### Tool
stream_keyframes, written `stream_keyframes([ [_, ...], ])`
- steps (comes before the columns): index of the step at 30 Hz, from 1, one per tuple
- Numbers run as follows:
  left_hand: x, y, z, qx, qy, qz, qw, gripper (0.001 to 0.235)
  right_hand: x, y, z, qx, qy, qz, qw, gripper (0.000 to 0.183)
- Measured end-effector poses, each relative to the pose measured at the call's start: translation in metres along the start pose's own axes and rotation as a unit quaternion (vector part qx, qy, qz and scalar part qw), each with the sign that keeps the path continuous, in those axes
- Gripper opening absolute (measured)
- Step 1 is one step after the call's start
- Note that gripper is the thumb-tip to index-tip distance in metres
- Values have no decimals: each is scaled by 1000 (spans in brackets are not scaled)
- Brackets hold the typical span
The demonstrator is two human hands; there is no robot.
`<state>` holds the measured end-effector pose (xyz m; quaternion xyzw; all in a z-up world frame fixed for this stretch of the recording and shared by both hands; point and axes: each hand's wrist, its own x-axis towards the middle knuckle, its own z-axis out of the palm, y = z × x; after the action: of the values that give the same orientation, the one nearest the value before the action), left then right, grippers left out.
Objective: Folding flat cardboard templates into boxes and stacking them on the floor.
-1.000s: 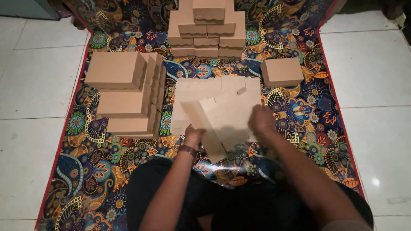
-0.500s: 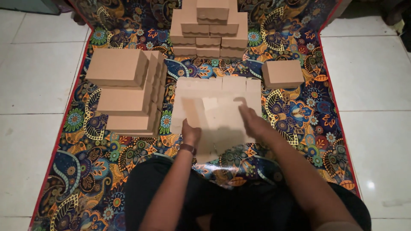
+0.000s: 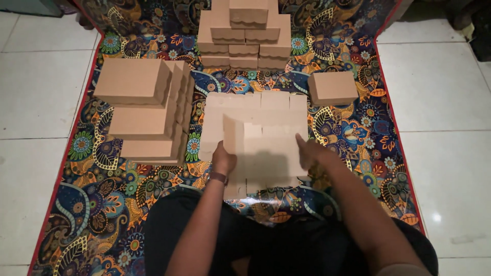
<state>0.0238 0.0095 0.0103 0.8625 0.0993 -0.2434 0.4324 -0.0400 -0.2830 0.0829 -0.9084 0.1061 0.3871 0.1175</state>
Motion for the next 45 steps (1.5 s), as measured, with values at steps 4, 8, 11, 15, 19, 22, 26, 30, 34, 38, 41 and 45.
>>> stream_keyframes([
  [4,-1,-1,-1,-10,-3,-4,1000,68,-39,-28,-20,-48,-33,9,998,145],
  [8,-3,3,-3,-12,-1,-15,1000,68,-3,-17,6,-155,13,32,987,142],
  [11,-5,2,-2,-18,-8,-18,1000,69,-7,-14,7,-176,13,27,984,142],
  [15,-7,5,-6,-16,-12,-12,1000,68,11,8,11,-54,8,-3,998,144],
  [19,-6,2,-8,-19,-12,-17,1000,68,39,30,13,23,18,-19,999,120],
  [22,9,-10,-1,-29,-12,-12,999,67,76,57,37,47,109,-51,992,96],
  [26,29,-28,10,-49,12,-13,999,71,73,29,42,106,149,3,983,70],
  [30,17,-20,9,-78,31,4,996,79,94,30,45,146,163,48,975,46],
  [34,-33,20,2,-98,101,76,987,92,39,-12,29,193,208,49,958,49],
  [38,9,-18,56,411,218,280,840,80,5,-36,15,98,276,-28,956,30],
  [41,3,-23,64,444,101,336,825,74,11,-38,20,59,243,-43,967,32],
  [45,-12,-19,66,496,-44,306,812,83,-80,-89,-18,41,166,-61,983,54],
])
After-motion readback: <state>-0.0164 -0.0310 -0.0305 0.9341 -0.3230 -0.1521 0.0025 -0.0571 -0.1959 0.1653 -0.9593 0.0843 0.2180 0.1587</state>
